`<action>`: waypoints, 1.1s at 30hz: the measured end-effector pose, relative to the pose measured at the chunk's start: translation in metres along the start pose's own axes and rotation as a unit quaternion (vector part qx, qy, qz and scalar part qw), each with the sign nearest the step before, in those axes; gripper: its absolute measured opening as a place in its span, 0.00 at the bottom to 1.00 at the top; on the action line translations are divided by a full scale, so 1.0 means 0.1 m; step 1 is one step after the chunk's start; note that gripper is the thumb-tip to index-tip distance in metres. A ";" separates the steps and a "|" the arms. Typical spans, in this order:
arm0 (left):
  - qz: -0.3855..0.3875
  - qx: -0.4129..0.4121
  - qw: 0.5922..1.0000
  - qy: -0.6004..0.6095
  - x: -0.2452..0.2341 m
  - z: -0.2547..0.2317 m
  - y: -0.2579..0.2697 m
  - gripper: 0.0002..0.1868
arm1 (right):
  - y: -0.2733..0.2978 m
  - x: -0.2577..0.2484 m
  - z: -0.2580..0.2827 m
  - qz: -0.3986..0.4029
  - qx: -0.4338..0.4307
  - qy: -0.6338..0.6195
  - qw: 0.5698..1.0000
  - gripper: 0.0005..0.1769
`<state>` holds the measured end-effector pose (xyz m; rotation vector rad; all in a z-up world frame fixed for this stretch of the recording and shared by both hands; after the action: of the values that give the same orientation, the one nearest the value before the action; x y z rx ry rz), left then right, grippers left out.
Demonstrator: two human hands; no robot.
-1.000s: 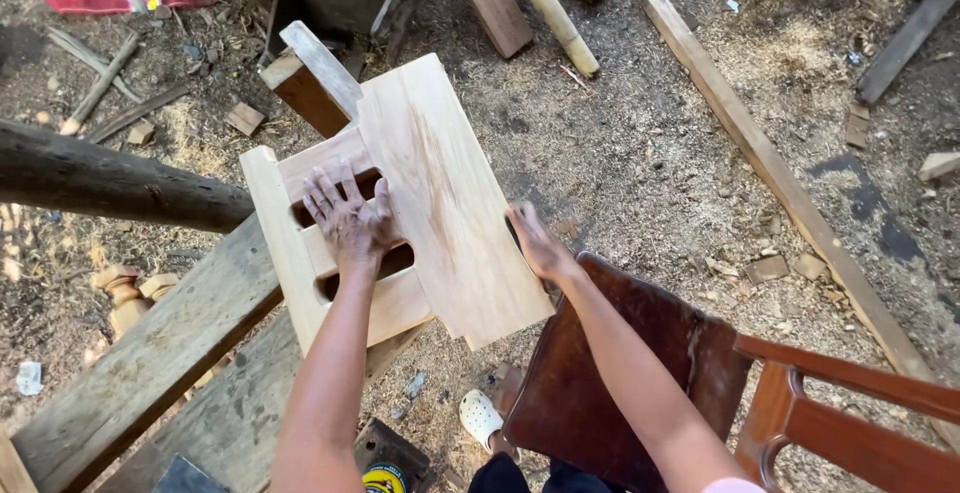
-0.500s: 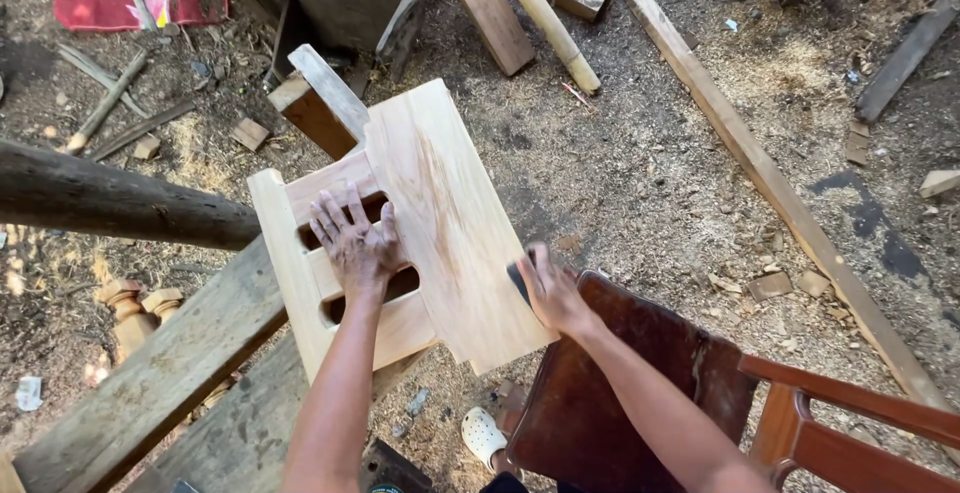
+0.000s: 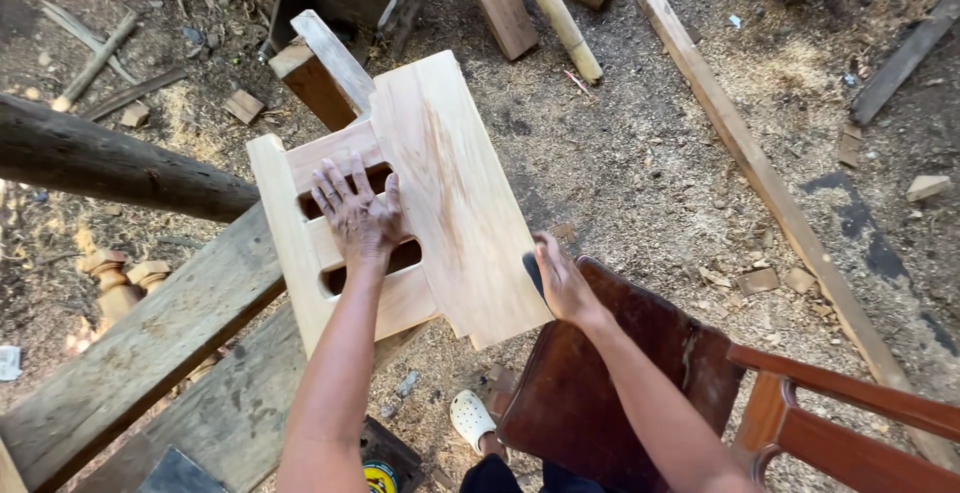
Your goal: The person sands a wooden piece with cutouts using a sanding block. They work on the top surface and edges, then flip the piece to sand the underside and edges before placing it on a stack.
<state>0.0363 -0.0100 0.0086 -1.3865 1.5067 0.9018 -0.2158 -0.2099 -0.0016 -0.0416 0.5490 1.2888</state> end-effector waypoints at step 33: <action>0.016 -0.009 1.000 0.016 -0.06 -0.03 -0.01 0.42 | -0.21 0.06 0.02 0.000 0.044 0.178 0.983 0.43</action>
<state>0.0368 -0.0106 0.0148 -1.3992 1.5518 0.9190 -0.1948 -0.2103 -0.0080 -0.2020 0.9118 1.2618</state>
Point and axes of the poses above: each hand's wrist, its own y-axis away from the middle knuckle, its own x-axis out of the palm, z = x × y, the point moved 4 cm from there along -y, towards the middle knuckle, and after that the axes turned 14 degrees about -x, right-handed, at the moved point
